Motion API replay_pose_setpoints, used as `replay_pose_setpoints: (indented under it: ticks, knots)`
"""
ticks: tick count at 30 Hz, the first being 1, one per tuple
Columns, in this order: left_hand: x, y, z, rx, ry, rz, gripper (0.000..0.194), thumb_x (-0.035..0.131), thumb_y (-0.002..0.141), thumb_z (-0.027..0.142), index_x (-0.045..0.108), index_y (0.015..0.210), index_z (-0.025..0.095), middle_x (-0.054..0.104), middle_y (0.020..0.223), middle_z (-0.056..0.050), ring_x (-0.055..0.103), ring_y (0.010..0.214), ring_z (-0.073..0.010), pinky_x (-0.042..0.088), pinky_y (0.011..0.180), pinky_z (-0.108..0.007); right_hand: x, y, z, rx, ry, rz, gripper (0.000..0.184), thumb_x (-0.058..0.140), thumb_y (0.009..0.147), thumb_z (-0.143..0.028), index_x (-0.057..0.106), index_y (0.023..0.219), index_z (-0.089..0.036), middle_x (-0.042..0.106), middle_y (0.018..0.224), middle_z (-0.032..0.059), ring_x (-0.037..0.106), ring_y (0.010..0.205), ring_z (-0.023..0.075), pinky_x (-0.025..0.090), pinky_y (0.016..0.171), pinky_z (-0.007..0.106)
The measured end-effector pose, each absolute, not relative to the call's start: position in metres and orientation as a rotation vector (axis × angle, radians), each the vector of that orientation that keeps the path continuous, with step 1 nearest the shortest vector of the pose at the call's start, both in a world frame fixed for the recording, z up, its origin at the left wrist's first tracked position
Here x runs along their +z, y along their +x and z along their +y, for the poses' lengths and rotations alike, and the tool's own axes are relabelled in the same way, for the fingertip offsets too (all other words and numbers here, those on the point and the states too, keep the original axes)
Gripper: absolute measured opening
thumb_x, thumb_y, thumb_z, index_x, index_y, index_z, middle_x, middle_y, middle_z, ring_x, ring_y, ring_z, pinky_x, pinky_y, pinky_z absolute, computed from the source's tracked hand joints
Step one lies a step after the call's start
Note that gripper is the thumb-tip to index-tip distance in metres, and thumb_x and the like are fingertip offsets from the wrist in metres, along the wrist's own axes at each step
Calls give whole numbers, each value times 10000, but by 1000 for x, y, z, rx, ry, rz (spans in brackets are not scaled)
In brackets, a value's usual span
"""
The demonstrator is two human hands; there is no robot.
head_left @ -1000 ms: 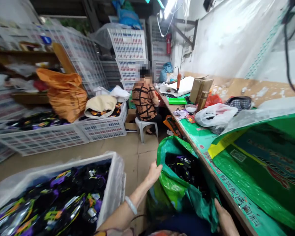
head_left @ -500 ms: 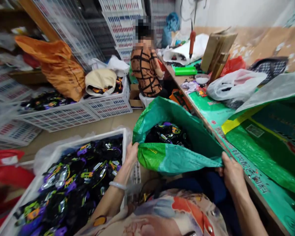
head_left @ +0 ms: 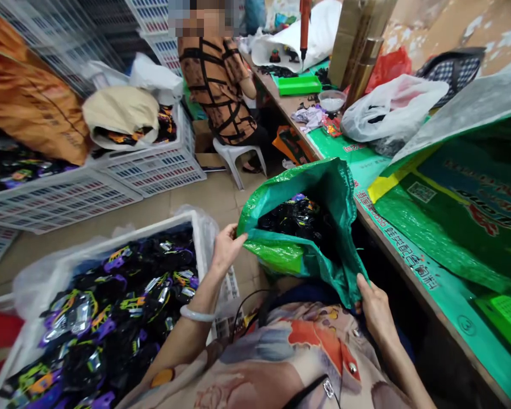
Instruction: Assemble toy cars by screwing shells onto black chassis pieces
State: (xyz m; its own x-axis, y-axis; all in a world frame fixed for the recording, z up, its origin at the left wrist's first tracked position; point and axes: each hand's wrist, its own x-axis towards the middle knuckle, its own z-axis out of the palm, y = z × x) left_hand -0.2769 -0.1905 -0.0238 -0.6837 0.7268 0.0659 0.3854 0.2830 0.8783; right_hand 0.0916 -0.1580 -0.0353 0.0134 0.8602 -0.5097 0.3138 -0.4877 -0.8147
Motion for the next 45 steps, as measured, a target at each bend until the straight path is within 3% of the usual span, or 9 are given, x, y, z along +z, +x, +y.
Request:
replay_pose_setpoints:
  ticks: [4,8,10,14,17,22,28,40,45]
  knots:
    - [10,-245,-199,1303,1745,2591,533,664,738,308,577,1233,129,615,1145,-141,573,1096,-277,455,963,-424,-44,86,-168,1551,-1841,-1145,522,547,752,-725,437,694,-218,501,481,-27,469,425,129,339,414,245]
    - [21,-192,-194,763,2471,1978,592,683,802,432,547,1320,182,593,1278,-140,455,1287,-331,313,1106,-522,-47,83,-170,1560,-1803,-1119,516,556,749,-718,437,709,-217,497,467,-35,464,407,125,342,409,243]
    - [11,-174,-189,430,2485,1796,645,718,771,486,558,1319,185,652,1145,-133,521,1196,-333,288,1100,-562,-48,88,-168,1554,-1770,-1117,508,580,742,-703,443,703,-215,492,457,-38,457,400,122,357,416,249]
    - [-15,-169,-187,122,2379,1658,146,564,905,255,694,914,189,636,714,-50,608,780,-208,468,854,-370,-52,102,-161,1538,-1697,-1013,500,650,697,-668,448,678,-212,463,458,-56,443,400,111,363,402,245]
    - [-21,-178,-198,280,2420,1615,274,432,957,194,672,825,182,638,728,-51,580,728,-185,480,741,-312,-52,107,-157,1511,-1673,-971,505,689,660,-656,449,669,-212,435,464,-69,441,399,107,350,378,239]
    - [-21,-185,-220,772,2395,1684,259,392,945,155,649,929,179,657,1110,-118,557,1109,-225,478,954,-383,-41,86,-137,1541,-1624,-1078,487,663,692,-647,455,644,-210,442,449,-59,454,394,114,363,387,247]
    - [-12,-205,-229,1085,2175,2090,214,403,940,239,596,869,183,632,703,-26,608,650,-147,484,661,-270,15,6,-99,1422,-1471,-1265,414,589,766,-521,385,565,-222,375,416,-67,343,383,67,280,404,219]
    - [36,-256,-264,1161,2232,2569,173,463,949,222,573,818,192,598,686,-19,560,671,-162,437,686,-286,23,46,-118,1500,-1301,-1753,667,441,846,-702,508,449,-170,522,460,40,488,490,122,387,544,243]
    - [33,-234,-244,1140,2495,2406,94,559,904,184,615,830,202,650,734,-22,568,803,-192,415,802,-344,9,46,-149,1484,-1395,-1846,676,517,744,-761,319,415,-205,306,399,-22,250,424,72,192,432,248]
